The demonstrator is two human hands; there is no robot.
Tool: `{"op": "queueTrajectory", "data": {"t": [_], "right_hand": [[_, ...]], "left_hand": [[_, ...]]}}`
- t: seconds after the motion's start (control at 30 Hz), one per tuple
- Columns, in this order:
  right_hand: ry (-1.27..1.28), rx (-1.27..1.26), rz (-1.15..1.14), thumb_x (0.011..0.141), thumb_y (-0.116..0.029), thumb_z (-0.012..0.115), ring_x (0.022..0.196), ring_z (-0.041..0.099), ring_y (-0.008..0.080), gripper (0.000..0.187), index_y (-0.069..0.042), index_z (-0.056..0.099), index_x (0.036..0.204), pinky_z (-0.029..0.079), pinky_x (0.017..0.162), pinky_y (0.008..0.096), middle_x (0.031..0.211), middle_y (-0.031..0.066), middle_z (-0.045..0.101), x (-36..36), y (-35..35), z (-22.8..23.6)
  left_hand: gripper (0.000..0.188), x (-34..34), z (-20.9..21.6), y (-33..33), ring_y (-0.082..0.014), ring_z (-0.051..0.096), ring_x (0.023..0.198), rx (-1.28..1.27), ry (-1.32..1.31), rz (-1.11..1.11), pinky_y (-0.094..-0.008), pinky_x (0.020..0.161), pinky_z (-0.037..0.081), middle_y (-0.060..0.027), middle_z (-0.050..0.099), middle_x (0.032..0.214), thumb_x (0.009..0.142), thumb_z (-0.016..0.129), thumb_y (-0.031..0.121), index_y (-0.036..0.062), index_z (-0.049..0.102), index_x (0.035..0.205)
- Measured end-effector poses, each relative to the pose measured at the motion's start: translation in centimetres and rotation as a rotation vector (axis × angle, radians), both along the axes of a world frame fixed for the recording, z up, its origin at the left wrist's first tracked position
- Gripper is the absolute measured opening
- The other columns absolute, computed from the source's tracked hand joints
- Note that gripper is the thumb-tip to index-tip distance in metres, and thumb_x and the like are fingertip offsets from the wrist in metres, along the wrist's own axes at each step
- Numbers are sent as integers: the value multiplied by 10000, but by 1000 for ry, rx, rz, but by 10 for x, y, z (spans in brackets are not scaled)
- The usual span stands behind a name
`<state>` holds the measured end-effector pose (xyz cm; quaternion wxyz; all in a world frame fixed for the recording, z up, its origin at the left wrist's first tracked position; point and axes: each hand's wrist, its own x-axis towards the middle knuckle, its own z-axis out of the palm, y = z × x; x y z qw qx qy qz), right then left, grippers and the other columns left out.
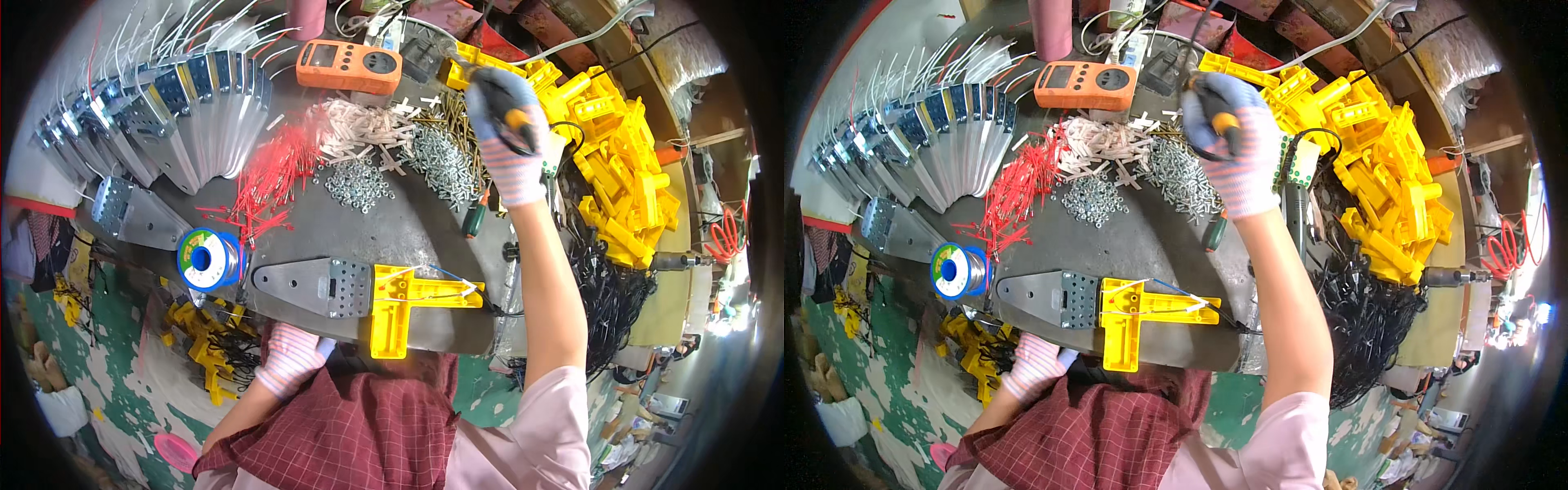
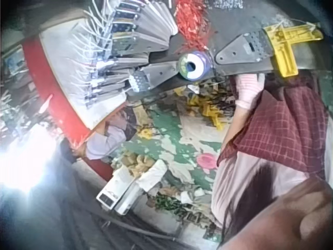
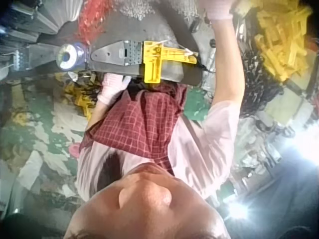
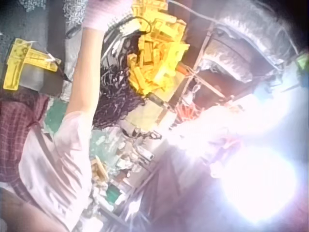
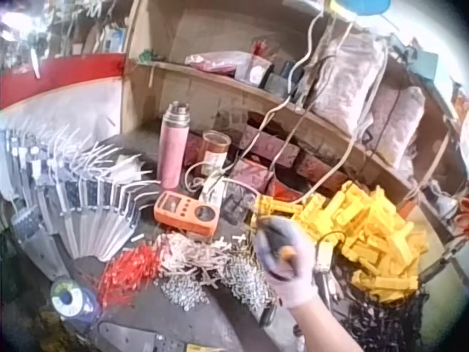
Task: Assembling a yellow plastic housing by soldering internal wires and using an electric drill to fasten parts.
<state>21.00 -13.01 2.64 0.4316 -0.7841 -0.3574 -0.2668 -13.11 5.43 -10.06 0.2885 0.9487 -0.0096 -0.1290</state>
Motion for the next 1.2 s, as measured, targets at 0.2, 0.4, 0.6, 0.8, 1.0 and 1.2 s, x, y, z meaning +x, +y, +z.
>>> {"op": "queueTrajectory", "data": {"t": [0.2, 0.4, 0.6, 0.8, 1.0, 1.2], "right_hand": [[-176, -520, -192, 794, -20, 633, 991, 617, 364, 461, -134, 611, 1239, 502, 881, 436, 1075, 128, 656, -9, -17, -2], [529, -301, -186, 877, -116, 640, 903, 635, 340, 164, -24, 681, 1006, 504, 826, 392, 921, 147, 671, -145, -98, 3], [230, -484, -143, 778, -140, 738, 988, 625, 329, 291, -94, 682, 1060, 487, 886, 436, 1040, 99, 680, -188, -103, -23], [-76, -464, -226, 659, -123, 771, 989, 624, 278, 341, -130, 678, 987, 481, 881, 455, 1043, 38, 677, -189, -103, -18], [-97, -454, -214, 646, -151, 759, 1003, 621, 265, 355, -152, 687, 993, 472, 899, 453, 1050, 19, 679, -182, -109, -21], [-87, -541, -212, 689, -181, 759, 977, 623, 249, 292, -169, 702, 975, 468, 876, 435, 986, 1, 693, -183, -132, -17]], "left_hand": [[318, 28, 95, 49, -333, 645, 1022, -470, 230, -316, -409, 896, 507, -152, 673, 1110, 944, 615, 280, 54, 665, 1162], [225, 60, 132, 39, -155, 628, 849, -1069, -78, 111, -295, 780, 494, -83, 682, 931, 985, 566, 217, 20, 674, 999], [209, 122, 149, -27, -87, 610, 851, -1092, -215, 238, -255, 765, 484, -39, 659, 888, 991, 557, 191, 10, 661, 993], [229, 161, 137, -52, -305, 635, 799, -419, -477, -313, -351, 750, 508, -142, 658, 873, 961, 578, 230, 27, 681, 988], [239, 178, 140, -83, -360, 615, 831, -242, -35, -502, -401, 763, 501, -166, 626, 829, 944, 603, 271, 41, 662, 915], [230, 166, 115, -48, -301, 656, 882, -430, 57, -468, -384, 818, 513, -137, 685, 949, 947, 611, 197, -1, 682, 1040]]}}
